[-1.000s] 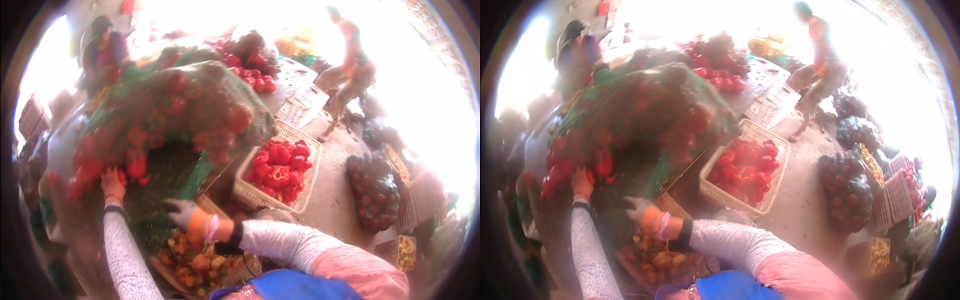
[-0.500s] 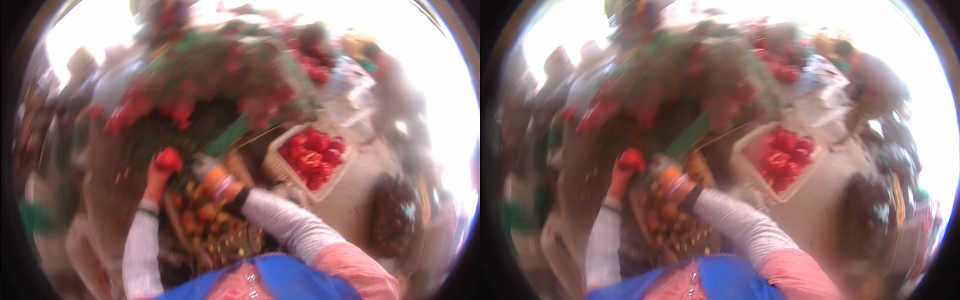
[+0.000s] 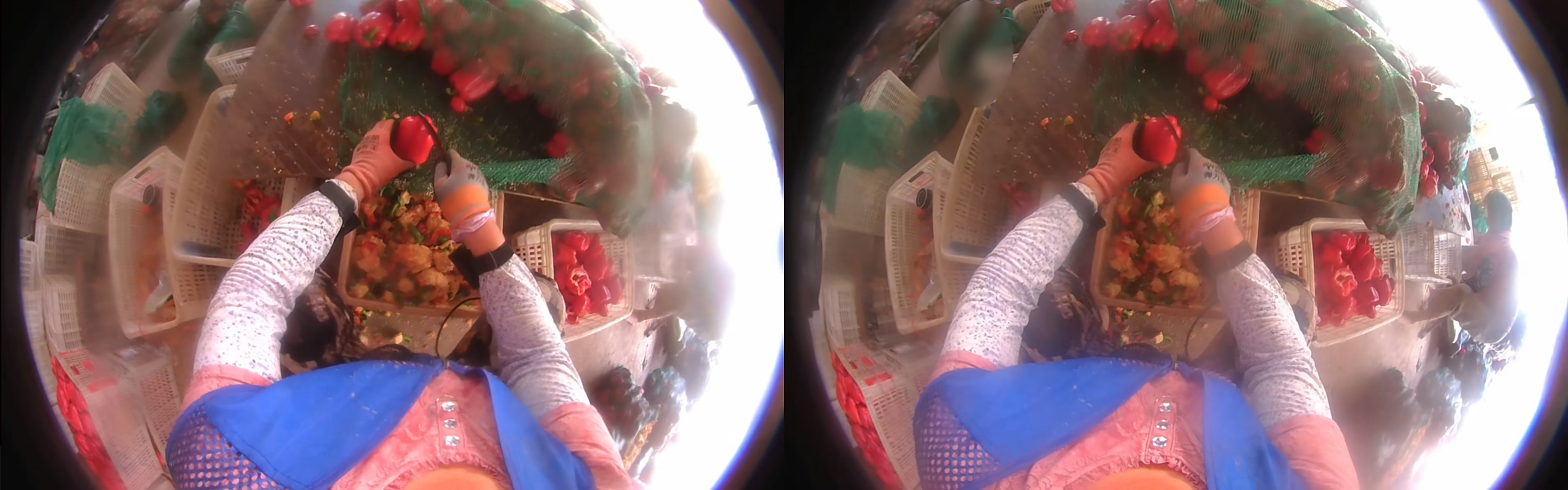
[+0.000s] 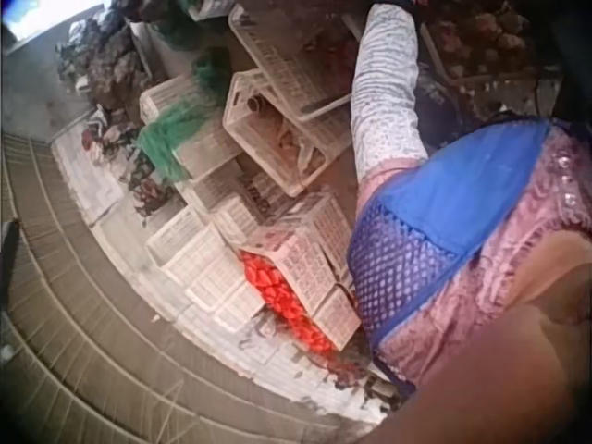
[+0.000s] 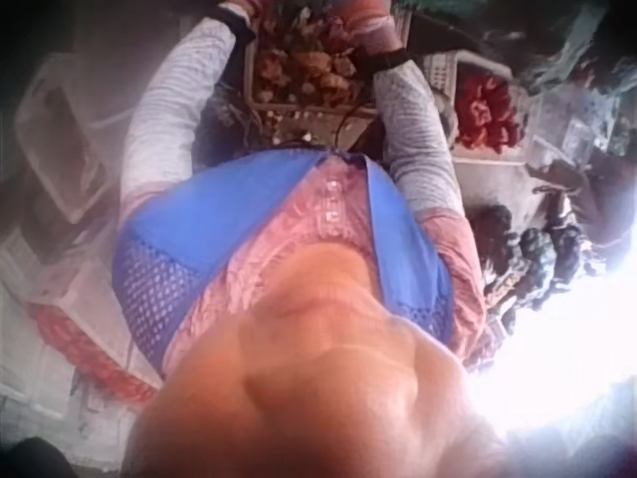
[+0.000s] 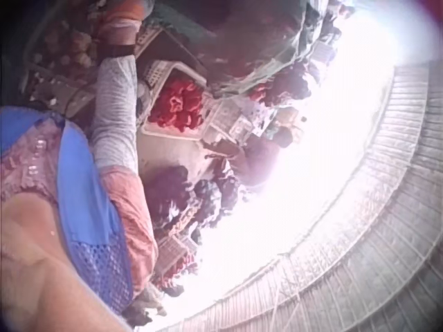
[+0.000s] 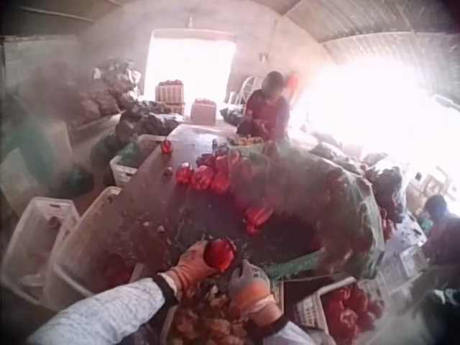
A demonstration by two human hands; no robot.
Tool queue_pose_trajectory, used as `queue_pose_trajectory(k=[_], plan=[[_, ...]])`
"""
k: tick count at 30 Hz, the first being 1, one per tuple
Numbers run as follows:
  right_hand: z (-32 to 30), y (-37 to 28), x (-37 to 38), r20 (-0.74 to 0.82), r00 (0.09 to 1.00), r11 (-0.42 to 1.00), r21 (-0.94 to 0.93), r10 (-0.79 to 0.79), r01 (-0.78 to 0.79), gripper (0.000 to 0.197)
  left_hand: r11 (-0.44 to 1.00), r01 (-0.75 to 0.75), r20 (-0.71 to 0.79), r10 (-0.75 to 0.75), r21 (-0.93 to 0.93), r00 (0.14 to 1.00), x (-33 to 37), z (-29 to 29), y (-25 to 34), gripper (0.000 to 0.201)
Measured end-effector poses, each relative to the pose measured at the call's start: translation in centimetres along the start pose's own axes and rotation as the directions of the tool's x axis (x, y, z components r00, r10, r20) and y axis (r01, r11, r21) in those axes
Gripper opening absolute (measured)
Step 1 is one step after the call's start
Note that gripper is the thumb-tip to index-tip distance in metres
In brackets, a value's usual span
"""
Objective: The person processes red peppers by hand, using a small tool to remove the stems and seeds before placing the cleaned peppers into a container.
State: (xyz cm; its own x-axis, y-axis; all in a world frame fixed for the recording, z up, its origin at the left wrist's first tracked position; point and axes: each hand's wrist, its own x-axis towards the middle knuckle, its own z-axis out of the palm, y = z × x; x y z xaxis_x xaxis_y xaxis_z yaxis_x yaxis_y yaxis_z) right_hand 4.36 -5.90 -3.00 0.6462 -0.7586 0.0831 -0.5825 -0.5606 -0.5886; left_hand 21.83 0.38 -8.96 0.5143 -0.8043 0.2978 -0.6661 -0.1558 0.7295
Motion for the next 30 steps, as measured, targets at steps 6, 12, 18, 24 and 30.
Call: queue_pose_trajectory(k=[6,12,18,24,30], plan=[[1.4,1.3,1.7,0.060,0.997,0.997,0.052,0.058,-0.061,0.036,0.997,0.008,0.114,-0.017,0.077,0.993,0.8,-0.5,0.4,0.069],[3.5,3.3,-0.3,0.040,0.996,0.988,-0.134,0.077,-0.071,0.029,0.986,-0.151,-0.012,0.152,0.069,0.988,1.1,0.3,2.4,0.070],[-3.4,-3.4,-1.4,0.097,0.993,0.997,-0.045,0.073,-0.069,0.027,0.921,0.203,0.020,-0.209,-0.333,0.978,2.8,1.0,-7.7,0.081],[-4.4,2.1,0.0,-0.136,0.975,0.960,0.246,0.173,-0.136,0.051,0.938,-0.035,0.119,0.081,-0.345,0.990,2.3,3.6,-2.2,0.076],[-8.8,-0.9,-1.4,-0.052,0.997,0.793,0.609,0.058,-0.015,0.057,0.464,0.307,0.416,0.152,-0.831,0.897,0.6,-3.2,10.1,0.039]])
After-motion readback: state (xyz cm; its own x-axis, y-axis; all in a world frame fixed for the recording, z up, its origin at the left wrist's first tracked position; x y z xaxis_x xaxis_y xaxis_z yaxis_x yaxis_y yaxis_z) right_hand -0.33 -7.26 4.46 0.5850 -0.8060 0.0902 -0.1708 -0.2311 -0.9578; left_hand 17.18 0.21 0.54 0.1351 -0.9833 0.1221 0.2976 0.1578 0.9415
